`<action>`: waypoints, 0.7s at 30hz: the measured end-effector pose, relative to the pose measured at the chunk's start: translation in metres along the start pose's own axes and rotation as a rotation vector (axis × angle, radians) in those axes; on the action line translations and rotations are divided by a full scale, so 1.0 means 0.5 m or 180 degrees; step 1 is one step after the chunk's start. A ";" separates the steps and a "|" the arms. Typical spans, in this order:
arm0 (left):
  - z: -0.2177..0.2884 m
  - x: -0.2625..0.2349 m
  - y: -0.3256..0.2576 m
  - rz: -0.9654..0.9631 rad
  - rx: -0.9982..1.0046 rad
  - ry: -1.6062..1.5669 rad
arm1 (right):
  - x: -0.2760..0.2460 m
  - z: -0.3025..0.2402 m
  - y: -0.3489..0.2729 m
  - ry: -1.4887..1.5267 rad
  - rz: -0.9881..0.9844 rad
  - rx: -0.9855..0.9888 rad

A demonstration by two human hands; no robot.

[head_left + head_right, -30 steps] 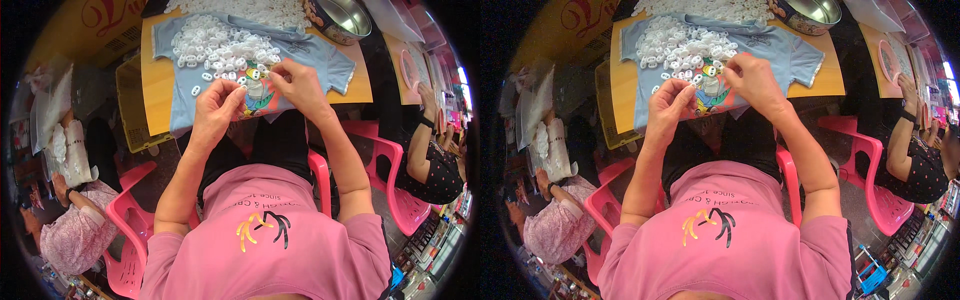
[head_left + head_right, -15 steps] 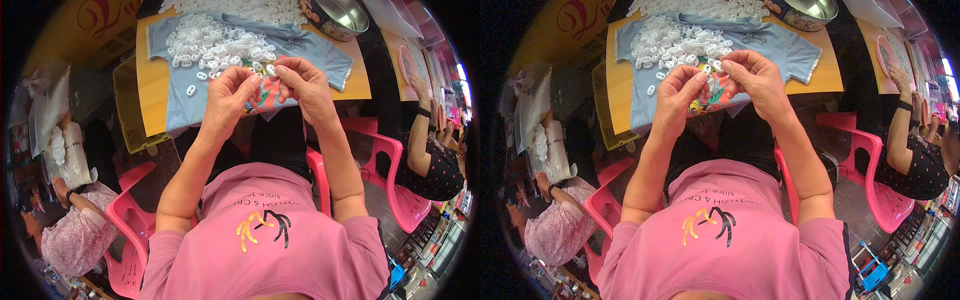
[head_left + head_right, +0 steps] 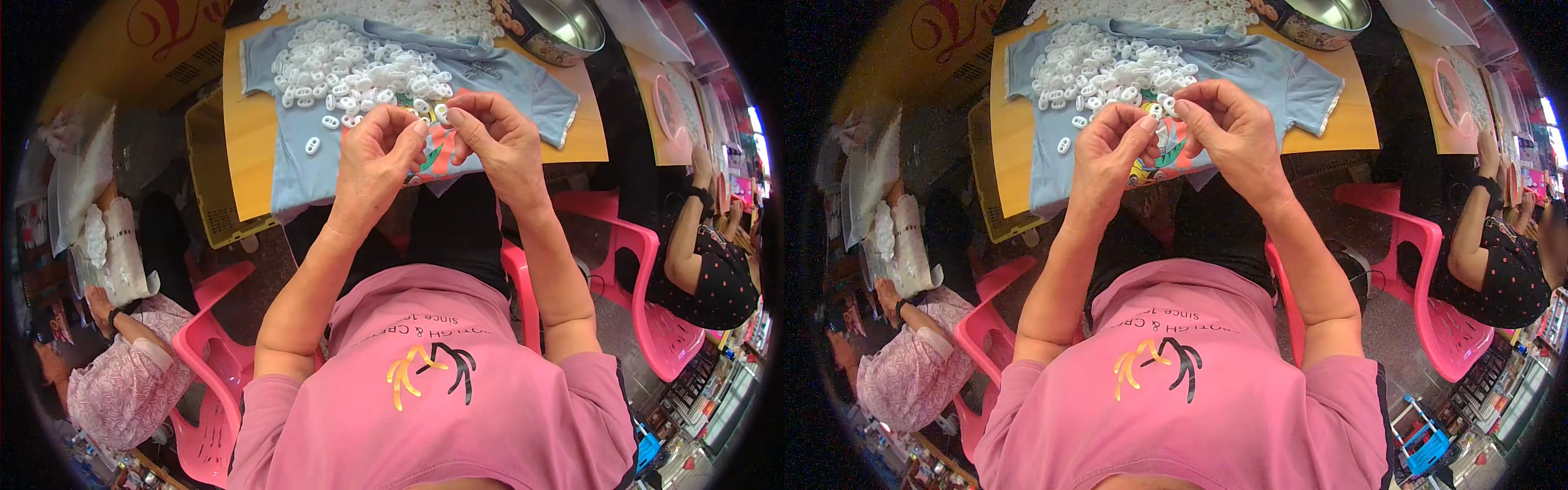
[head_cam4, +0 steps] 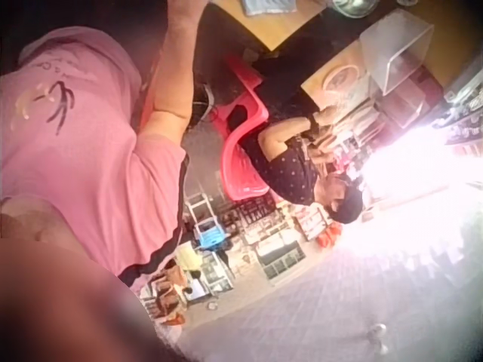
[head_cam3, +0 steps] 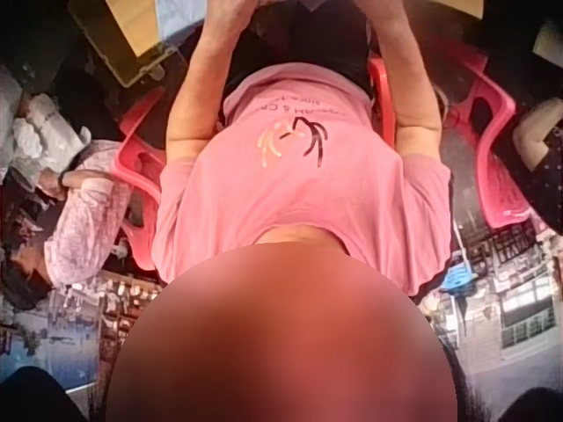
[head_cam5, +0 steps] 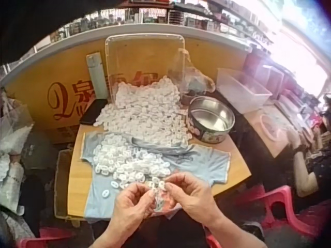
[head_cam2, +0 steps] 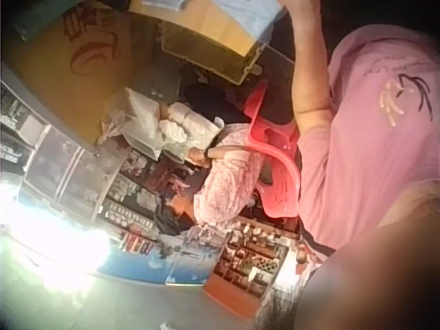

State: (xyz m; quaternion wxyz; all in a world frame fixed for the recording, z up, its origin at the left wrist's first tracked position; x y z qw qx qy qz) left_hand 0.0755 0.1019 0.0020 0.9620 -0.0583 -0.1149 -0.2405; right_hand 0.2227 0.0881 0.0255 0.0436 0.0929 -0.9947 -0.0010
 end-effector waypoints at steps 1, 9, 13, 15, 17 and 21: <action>0.000 -0.001 0.000 0.0020 0.0004 0.0086 | 0.000 0.000 0.000 -0.0043 0.0018 -0.0008; 0.009 0.002 -0.004 0.0046 -0.0027 0.0065 | 0.011 0.018 -0.004 0.0435 -0.0096 0.0181; 0.009 0.000 -0.004 0.0015 -0.0001 0.0069 | 0.015 0.028 -0.006 0.0845 0.0001 0.0297; 0.011 0.000 -0.005 0.0007 0.0019 0.0023 | 0.014 0.032 -0.006 0.1027 0.0050 0.0359; 0.012 0.002 -0.004 -0.0006 0.0040 -0.0026 | 0.018 0.038 -0.007 0.1242 -0.0014 0.0459; 0.016 0.002 -0.005 0.0043 0.0100 -0.0159 | 0.026 0.040 -0.009 0.1373 -0.0073 0.0540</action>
Point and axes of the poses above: each hand's wrist, its own y-axis towards the middle knuckle, its own x-axis out of the palm, z = x × y, the point moved 9 cm from there along y, towards the middle knuckle, and after that the axes turned 12 degrees about -z, right-handed, at the moved point
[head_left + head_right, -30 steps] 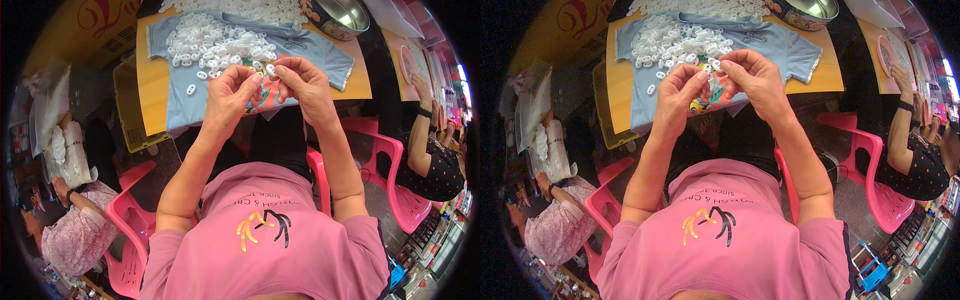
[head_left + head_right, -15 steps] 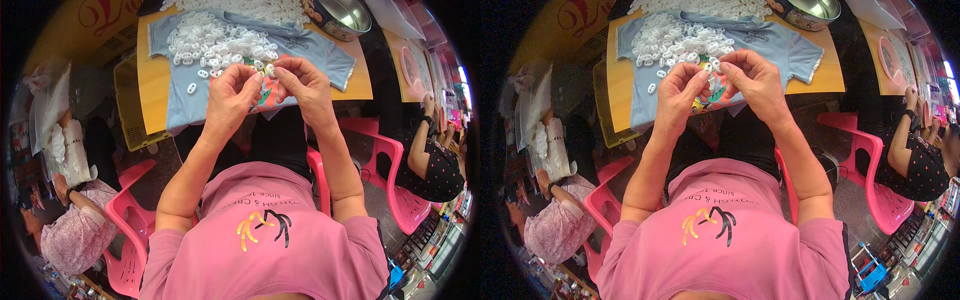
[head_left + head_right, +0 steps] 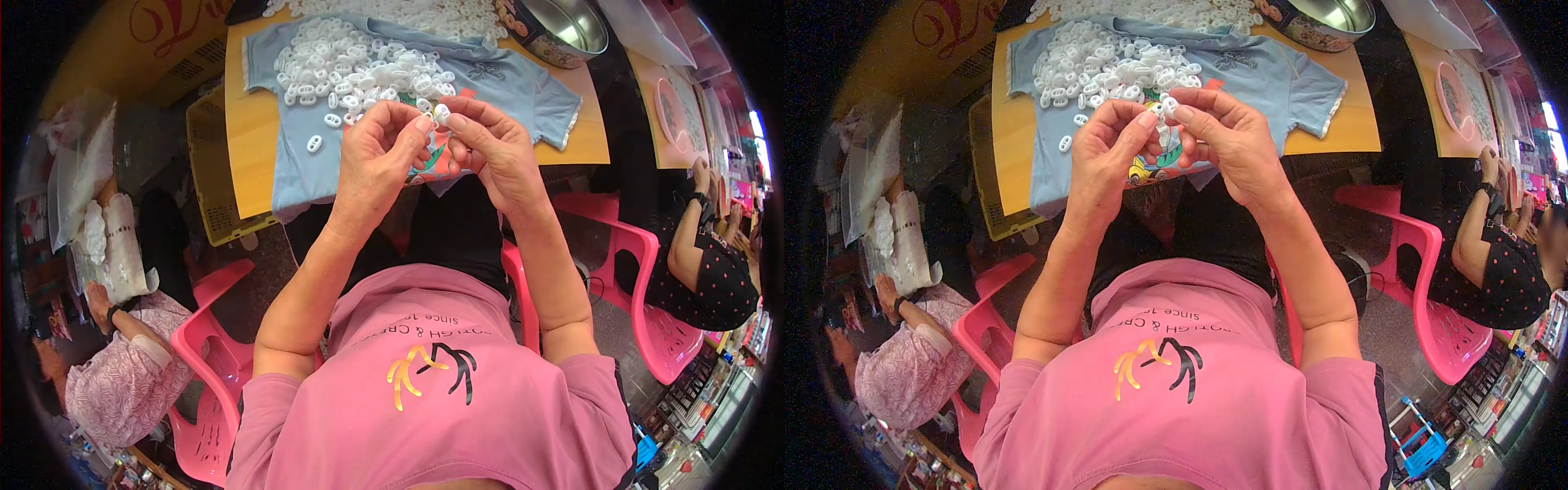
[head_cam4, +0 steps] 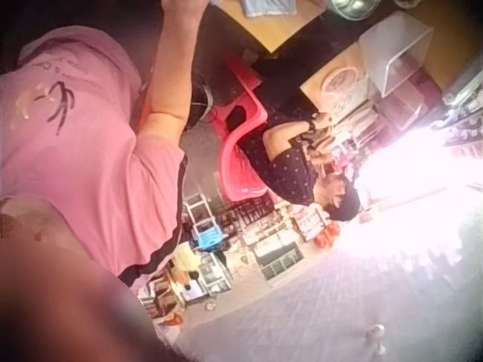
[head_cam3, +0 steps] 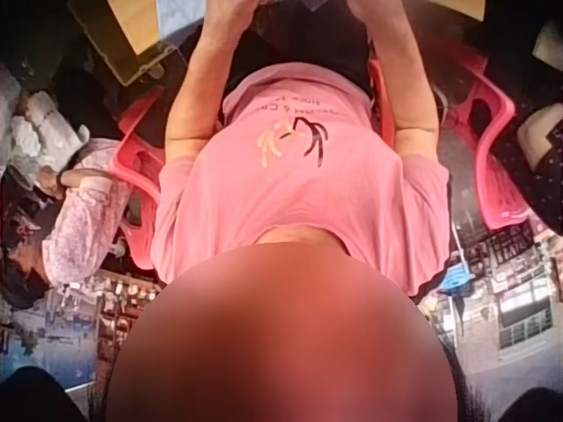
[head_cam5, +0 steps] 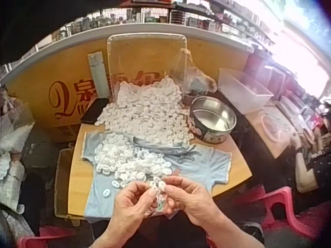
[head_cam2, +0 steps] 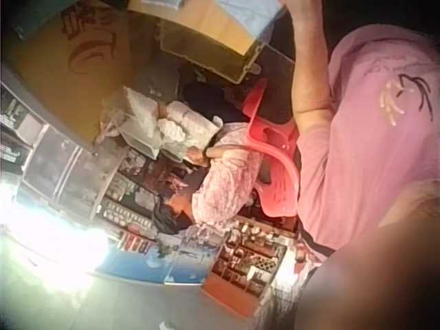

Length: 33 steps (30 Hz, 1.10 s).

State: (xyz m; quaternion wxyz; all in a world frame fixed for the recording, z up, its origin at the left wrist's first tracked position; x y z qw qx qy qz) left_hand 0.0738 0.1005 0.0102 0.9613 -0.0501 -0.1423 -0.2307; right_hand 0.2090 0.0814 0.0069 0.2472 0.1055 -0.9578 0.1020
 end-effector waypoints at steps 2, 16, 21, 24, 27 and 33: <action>0.003 0.000 0.001 0.0010 0.0065 -0.0049 | 0.000 -0.004 -0.001 -0.0273 0.0008 -0.0044; -0.011 0.016 -0.006 -0.0164 0.0227 0.0189 | -0.003 -0.036 -0.003 -0.1975 0.0164 -0.0576; 0.018 0.015 -0.010 -0.0054 0.0550 0.0036 | -0.020 -0.034 0.001 -0.1915 0.0120 -0.0396; 0.019 0.017 -0.006 -0.0094 0.0600 0.0165 | -0.018 -0.031 0.003 -0.2276 0.0075 -0.0292; 0.007 0.015 -0.007 -0.0112 0.0518 0.0159 | -0.006 -0.035 0.002 -0.2428 0.0070 -0.0523; -0.004 0.014 -0.004 -0.0097 0.0185 -0.0211 | -0.009 -0.038 -0.004 -0.1912 0.0111 -0.0718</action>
Point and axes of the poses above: each hand's wrist, its own y-axis towards the middle knuckle, its own x-axis out of the palm, z = x × y, the point moved 9 cm from there along y, towards the middle knuckle, and after that the axes turned 12 degrees about -z, right-handed, at the moved point
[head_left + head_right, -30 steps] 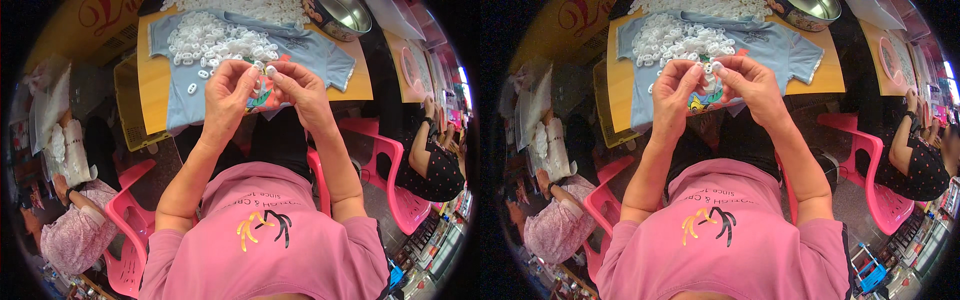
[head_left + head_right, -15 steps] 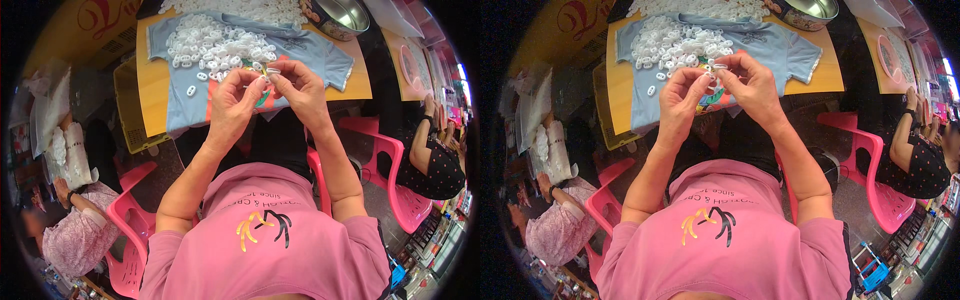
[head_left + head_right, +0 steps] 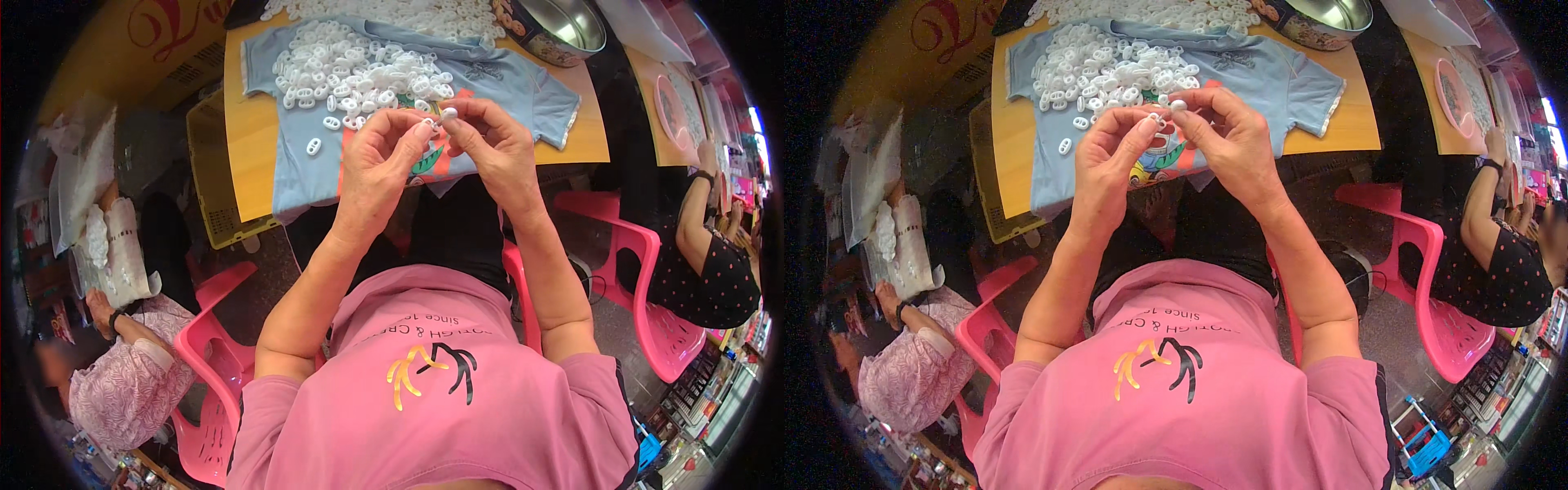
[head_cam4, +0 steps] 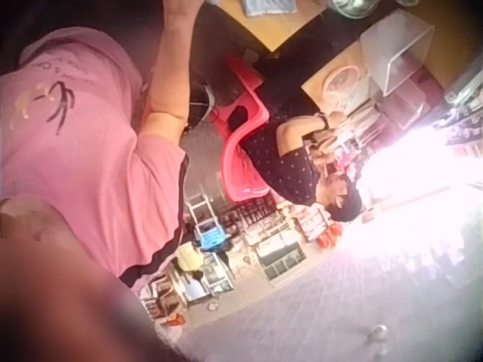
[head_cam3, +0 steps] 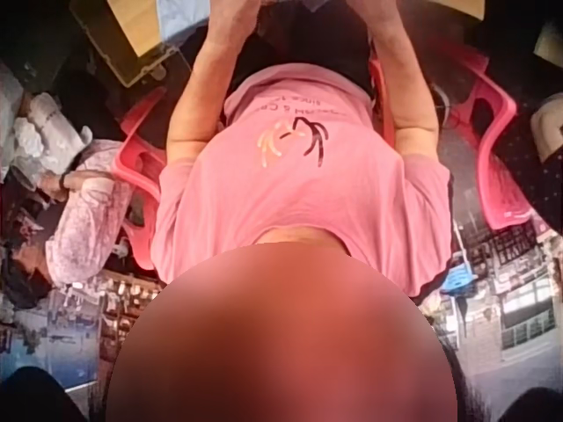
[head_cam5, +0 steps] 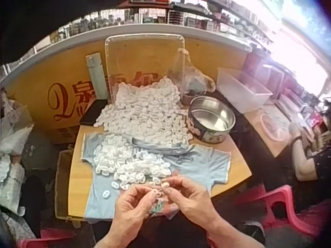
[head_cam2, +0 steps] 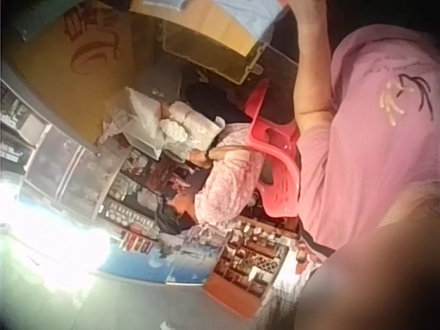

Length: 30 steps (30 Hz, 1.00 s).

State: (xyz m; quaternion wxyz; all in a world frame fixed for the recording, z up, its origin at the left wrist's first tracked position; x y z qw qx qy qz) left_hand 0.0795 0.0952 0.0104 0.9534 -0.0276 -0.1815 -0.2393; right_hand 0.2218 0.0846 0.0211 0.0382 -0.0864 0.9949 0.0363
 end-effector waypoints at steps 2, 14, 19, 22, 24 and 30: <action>-0.005 -0.005 0.000 0.0012 -0.0074 -0.0070 | 0.001 -0.009 0.001 0.0157 0.0066 0.0026; -0.001 -0.017 0.000 0.0029 -0.0088 0.0604 | 0.007 -0.030 0.003 0.0024 -0.0186 -0.0009; -0.001 -0.021 0.001 0.0041 -0.0117 0.0658 | 0.010 -0.035 0.005 -0.0096 -0.0269 -0.0033; 0.004 -0.018 0.000 0.0074 -0.0155 0.0617 | 0.006 -0.032 0.005 -0.0342 -0.0301 -0.0106; -0.001 -0.021 0.002 0.0062 -0.0114 0.0724 | 0.005 -0.033 0.007 -0.0546 -0.0312 -0.0171; -0.001 -0.018 0.003 -0.0003 -0.0059 0.0942 | 0.005 -0.038 0.010 -0.0799 -0.0251 -0.0280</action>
Point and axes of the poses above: each hand's wrist, its own y-axis towards the middle knuckle, its own x-axis out of the palm, z = x × y, the point moved 9 cm from there along y, towards the middle knuckle, and after that the axes turned 12 degrees about -z, right-handed, at the moved point
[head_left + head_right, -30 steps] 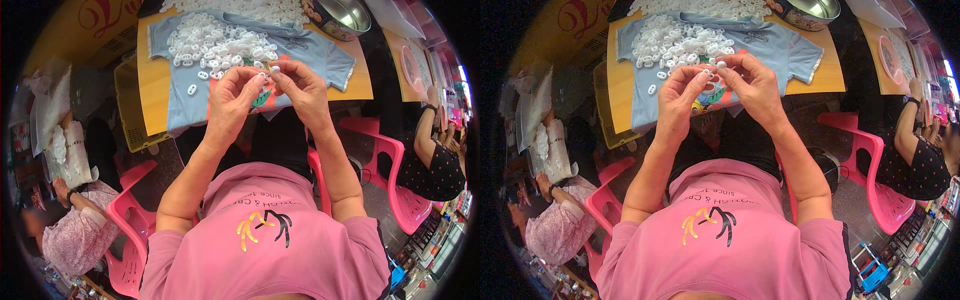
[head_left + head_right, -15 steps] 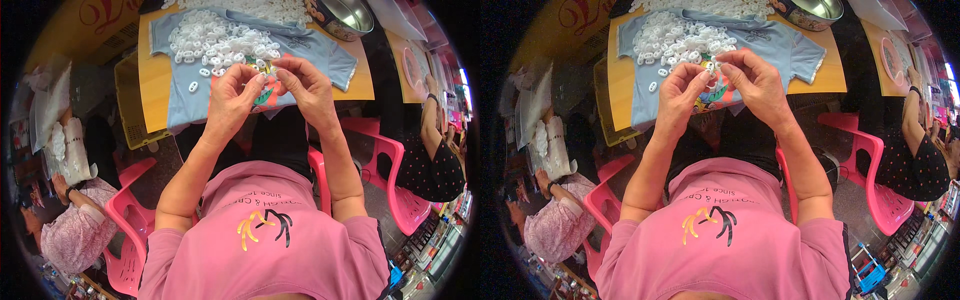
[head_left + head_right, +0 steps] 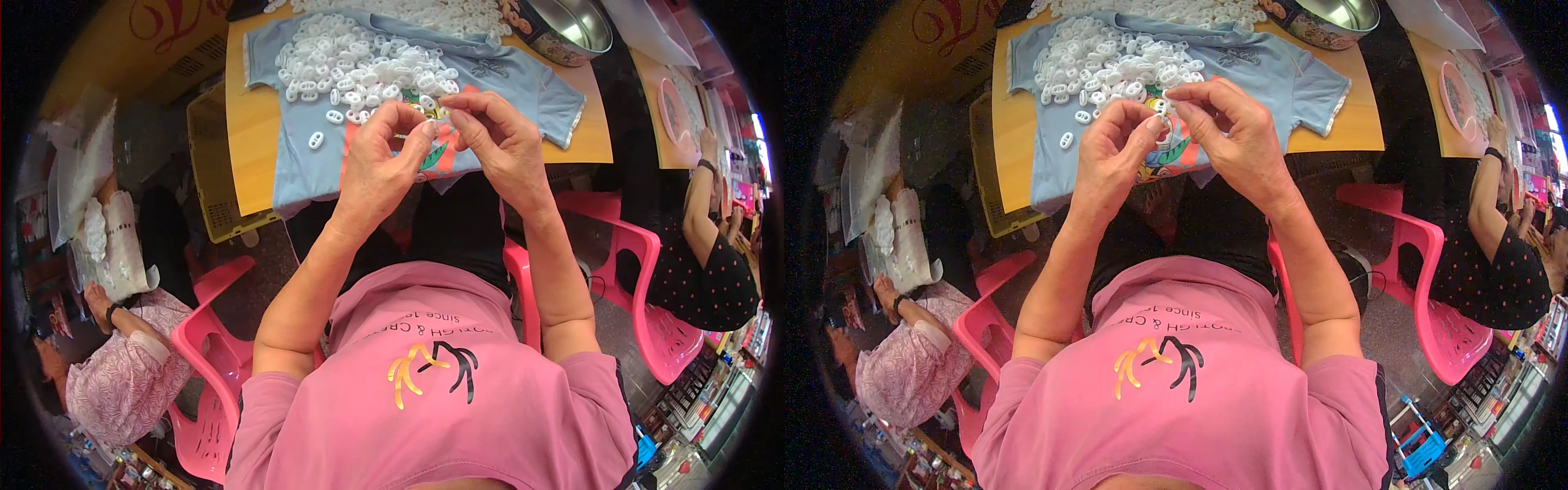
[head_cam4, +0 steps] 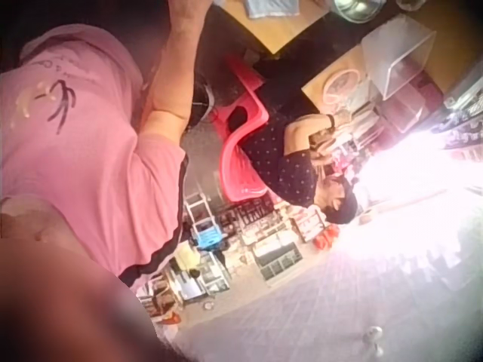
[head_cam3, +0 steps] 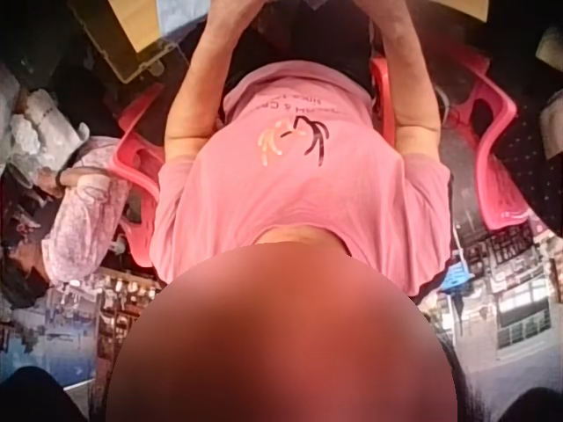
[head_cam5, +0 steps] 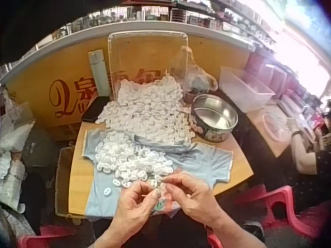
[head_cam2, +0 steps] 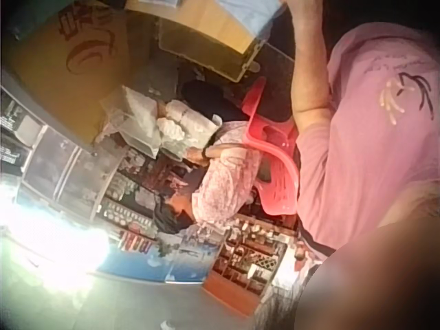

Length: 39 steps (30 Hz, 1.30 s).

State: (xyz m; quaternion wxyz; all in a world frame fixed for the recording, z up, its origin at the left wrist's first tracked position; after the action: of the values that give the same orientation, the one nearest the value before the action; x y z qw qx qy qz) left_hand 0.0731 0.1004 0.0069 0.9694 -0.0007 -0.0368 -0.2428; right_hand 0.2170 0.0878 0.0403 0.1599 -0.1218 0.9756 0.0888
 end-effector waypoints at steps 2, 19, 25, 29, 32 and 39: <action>-0.001 -0.001 0.000 0.0018 -0.0031 -0.0025 | 0.001 -0.002 0.000 -0.0031 -0.0031 -0.0050; -0.006 0.000 0.002 -0.0125 -0.0237 -0.0684 | -0.005 0.007 -0.005 0.0572 0.0276 0.0190; -0.010 -0.005 0.003 -0.0082 -0.0220 -0.0774 | 0.002 0.003 -0.007 0.0916 0.0290 0.0314; -0.002 0.002 0.001 -0.0096 -0.0228 -0.0739 | 0.009 0.001 -0.008 0.0813 0.0229 0.0286; 0.002 0.001 0.002 -0.0054 -0.0176 -0.0761 | 0.012 -0.006 -0.009 0.0654 0.0259 0.0183; 0.006 -0.001 0.000 0.0088 -0.0057 -0.0519 | 0.012 -0.017 -0.007 0.0203 0.0306 -0.0119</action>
State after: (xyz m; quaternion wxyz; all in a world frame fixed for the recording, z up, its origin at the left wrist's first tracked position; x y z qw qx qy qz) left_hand 0.0725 0.1007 0.0098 0.9664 -0.0297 -0.1134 -0.2288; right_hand 0.2099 0.0811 0.0459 0.1220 -0.0806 0.9830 0.1106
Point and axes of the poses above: each hand's wrist, its own y-axis towards the middle knuckle, its own x-axis out of the palm, z = x × y, the point moved 9 cm from there along y, towards the middle knuckle, and after that the axes turned 12 degrees about -z, right-handed, at the moved point
